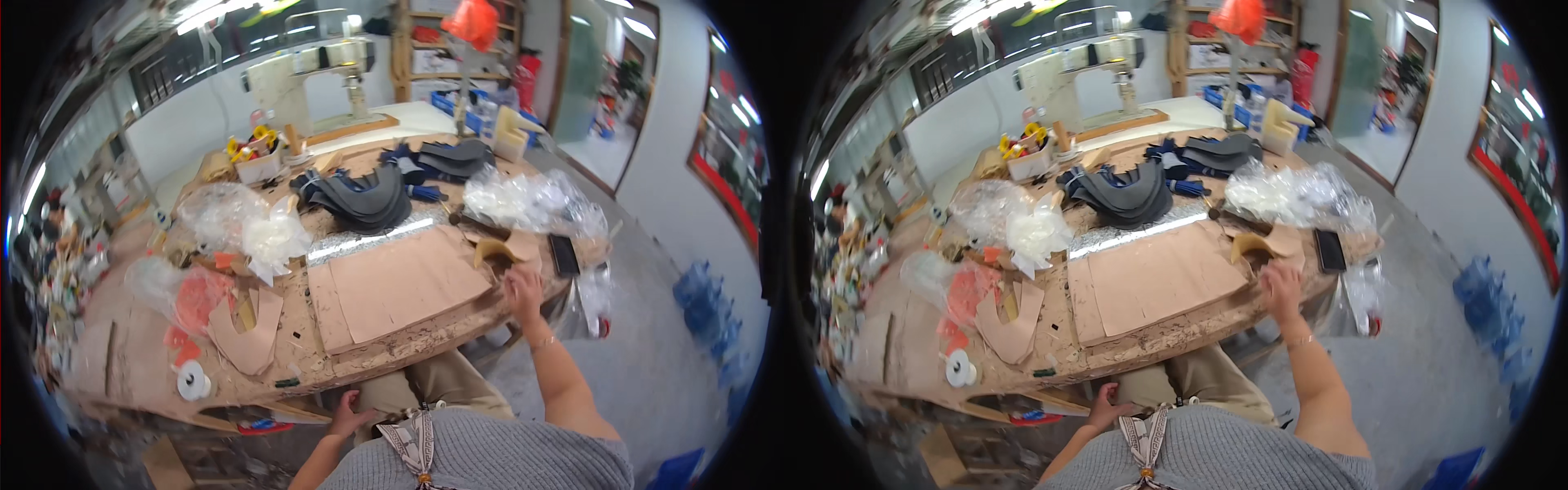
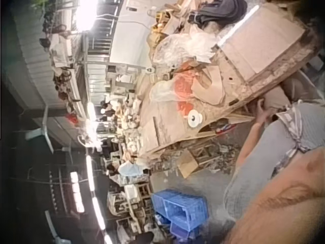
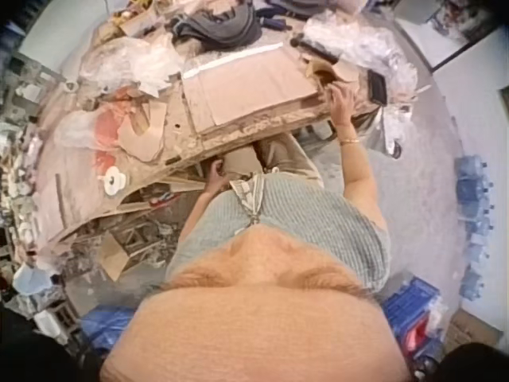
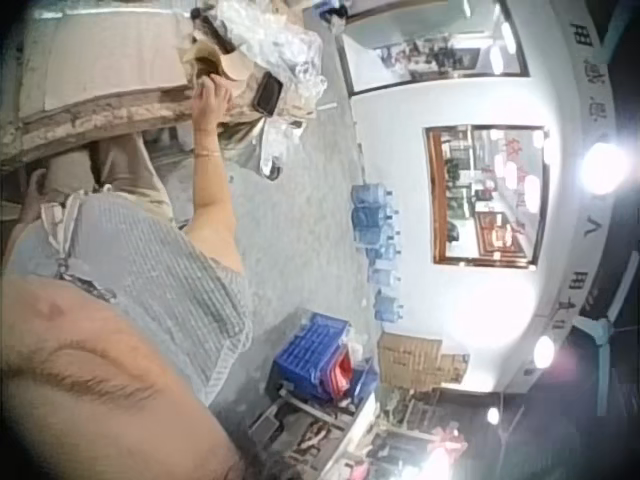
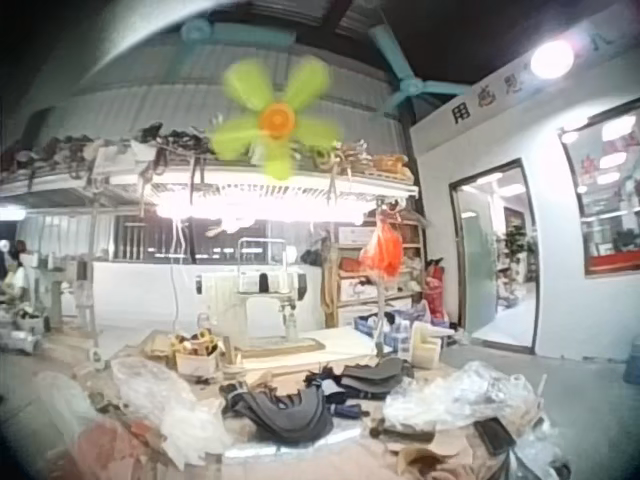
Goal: The person assembles shoe components by hand at a workbench. They repeatedly pick up beige and dark grey curved pieces, align them, and place white foam inserts between the layers. The person handles the parts one at a time, smoothing the foam and stacking the assembled units on the table.
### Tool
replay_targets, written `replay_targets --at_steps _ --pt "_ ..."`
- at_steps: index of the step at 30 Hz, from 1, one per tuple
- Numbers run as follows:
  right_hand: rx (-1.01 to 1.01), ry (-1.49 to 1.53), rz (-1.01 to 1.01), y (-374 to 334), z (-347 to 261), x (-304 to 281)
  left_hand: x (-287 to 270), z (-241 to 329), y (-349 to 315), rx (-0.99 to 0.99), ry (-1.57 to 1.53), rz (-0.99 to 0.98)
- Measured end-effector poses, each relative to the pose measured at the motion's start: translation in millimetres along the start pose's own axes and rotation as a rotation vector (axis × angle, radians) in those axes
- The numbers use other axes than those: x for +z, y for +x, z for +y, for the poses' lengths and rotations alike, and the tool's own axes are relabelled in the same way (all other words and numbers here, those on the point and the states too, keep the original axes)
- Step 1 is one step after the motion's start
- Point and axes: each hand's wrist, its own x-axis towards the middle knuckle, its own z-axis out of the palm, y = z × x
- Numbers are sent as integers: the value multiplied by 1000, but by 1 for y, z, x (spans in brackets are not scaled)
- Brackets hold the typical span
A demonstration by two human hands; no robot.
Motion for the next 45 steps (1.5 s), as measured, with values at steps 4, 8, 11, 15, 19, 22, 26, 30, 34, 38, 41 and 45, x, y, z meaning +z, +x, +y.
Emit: replay_targets --at_steps 4,8,11,15,19,22,26,30,34,38,41,45 --pt "-210 445 -464 -85 -30 -18 42 29 0 -198 -109 48" --pt "62 213 -775 -160 -63 -39 89 27 -7 552 189 697" --pt "283 329 -874 -187 -64 -44 86 28 -21 248 59 466" --pt "345 413 -838 -194 -59 -59 46 -8 -49 75 153 84" --pt "554 744 -1069 -208 -42 -121 33 -27 -74 -39 257 -34" --pt "547 730 -1146 -202 -37 -132 52 13 -65 -34 306 31" --pt "577 774 -711 -141 -10 -93 68 95 -48 1 482 -128" --pt "561 452 -206 -15 60 -64 94 129 -17 350 377 -383" --pt "437 425 -417 20 102 -11 97 176 15 606 338 -440" --pt "-117 -129 -392 28 118 20 90 221 35 682 248 -314" --pt "198 -17 -664 65 122 26 85 231 37 620 179 -300" --pt "403 31 -488 115 118 14 80 230 42 612 159 -362"
